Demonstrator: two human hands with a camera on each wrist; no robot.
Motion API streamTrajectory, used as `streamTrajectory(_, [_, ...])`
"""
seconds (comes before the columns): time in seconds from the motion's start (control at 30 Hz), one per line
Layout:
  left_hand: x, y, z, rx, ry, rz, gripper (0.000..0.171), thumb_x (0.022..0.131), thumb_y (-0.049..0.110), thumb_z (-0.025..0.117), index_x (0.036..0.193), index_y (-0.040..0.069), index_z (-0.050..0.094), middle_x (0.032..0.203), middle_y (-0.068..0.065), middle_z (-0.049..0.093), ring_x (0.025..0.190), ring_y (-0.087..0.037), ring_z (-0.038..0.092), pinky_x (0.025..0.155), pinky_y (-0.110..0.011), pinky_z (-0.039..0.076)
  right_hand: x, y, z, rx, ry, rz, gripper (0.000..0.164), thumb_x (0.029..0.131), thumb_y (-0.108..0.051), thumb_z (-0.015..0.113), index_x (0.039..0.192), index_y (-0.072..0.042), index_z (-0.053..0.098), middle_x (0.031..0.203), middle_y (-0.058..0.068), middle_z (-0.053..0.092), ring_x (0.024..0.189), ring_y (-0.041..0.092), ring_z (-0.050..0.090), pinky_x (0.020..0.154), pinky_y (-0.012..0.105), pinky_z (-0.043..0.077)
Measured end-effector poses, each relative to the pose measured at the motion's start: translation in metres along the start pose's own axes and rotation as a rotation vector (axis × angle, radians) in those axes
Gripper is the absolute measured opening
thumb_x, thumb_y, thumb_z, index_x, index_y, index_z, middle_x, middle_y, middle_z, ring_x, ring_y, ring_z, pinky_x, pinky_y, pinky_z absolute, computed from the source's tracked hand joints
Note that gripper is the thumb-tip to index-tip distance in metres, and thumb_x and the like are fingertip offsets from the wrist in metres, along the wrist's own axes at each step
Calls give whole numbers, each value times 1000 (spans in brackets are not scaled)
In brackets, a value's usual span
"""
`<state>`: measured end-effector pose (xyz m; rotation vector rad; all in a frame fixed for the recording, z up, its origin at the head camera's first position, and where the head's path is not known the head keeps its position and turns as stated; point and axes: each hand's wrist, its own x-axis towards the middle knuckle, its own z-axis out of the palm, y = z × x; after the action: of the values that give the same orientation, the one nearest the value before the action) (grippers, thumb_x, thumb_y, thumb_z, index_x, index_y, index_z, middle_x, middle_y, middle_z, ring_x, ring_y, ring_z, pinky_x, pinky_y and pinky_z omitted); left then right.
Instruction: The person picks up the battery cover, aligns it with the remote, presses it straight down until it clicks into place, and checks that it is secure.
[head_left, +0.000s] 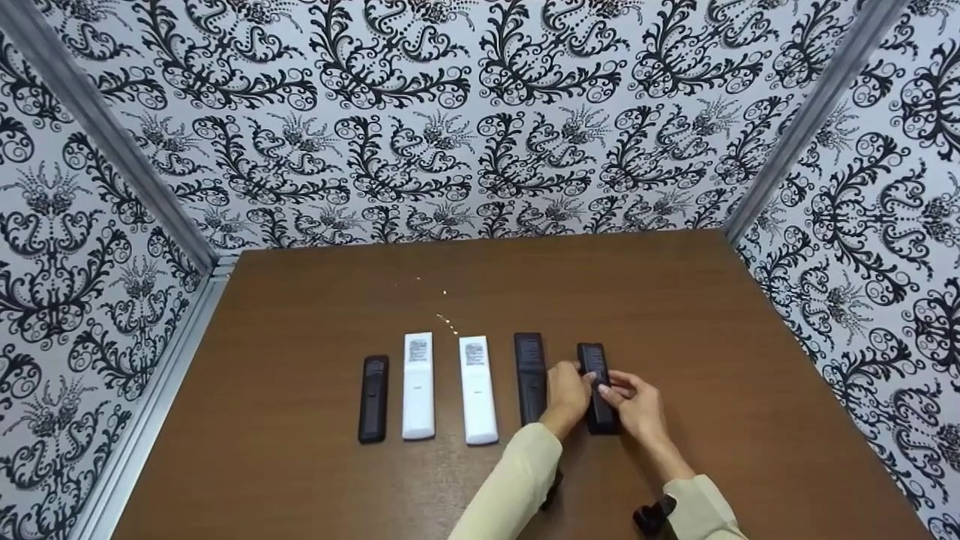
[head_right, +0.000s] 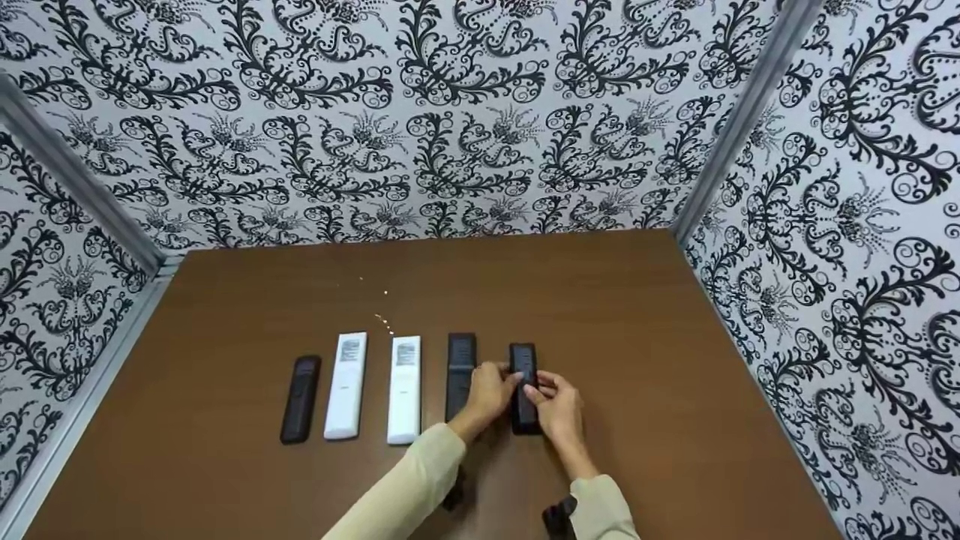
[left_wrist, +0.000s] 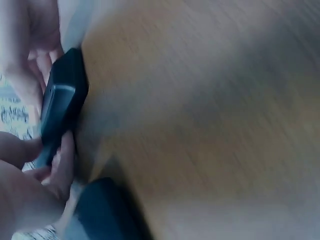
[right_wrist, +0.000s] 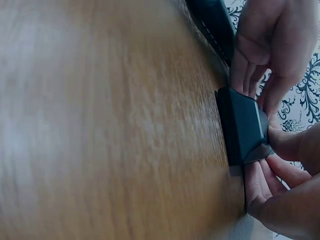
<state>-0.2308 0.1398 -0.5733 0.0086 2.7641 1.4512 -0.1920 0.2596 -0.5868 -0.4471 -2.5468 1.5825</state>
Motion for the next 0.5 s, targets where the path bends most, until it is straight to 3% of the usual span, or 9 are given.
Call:
streamTrajectory(0.13, [-2,3,1,107,19,-9,14,89,20,76,86,6,76,84,-8,74,81,-22,71,68,-34,55,-1,0,1,-12,2,16,36,93,-7,69,126,6,64,122,27,68,108,32,69,74,12,48])
streamTrajectory(0.3, [-5,2,1,117,13,-14,17,90,20,75,93,3,77,87,-9,68,83,-25,69,73,-36,56,-2,2,4,-55,13,7,34,94,-10,69,125,4,66,119,25,69,106,31,69,77,17,49])
streamTrajectory(0.5, [-5,1,-1,120,-6,39,15,91,17,74,91,2,75,87,-9,65,81,-22,67,70,-34,55,-2,2,3,-81,26,2,35,94,-14,69,126,2,66,120,24,70,110,34,68,81,22,50])
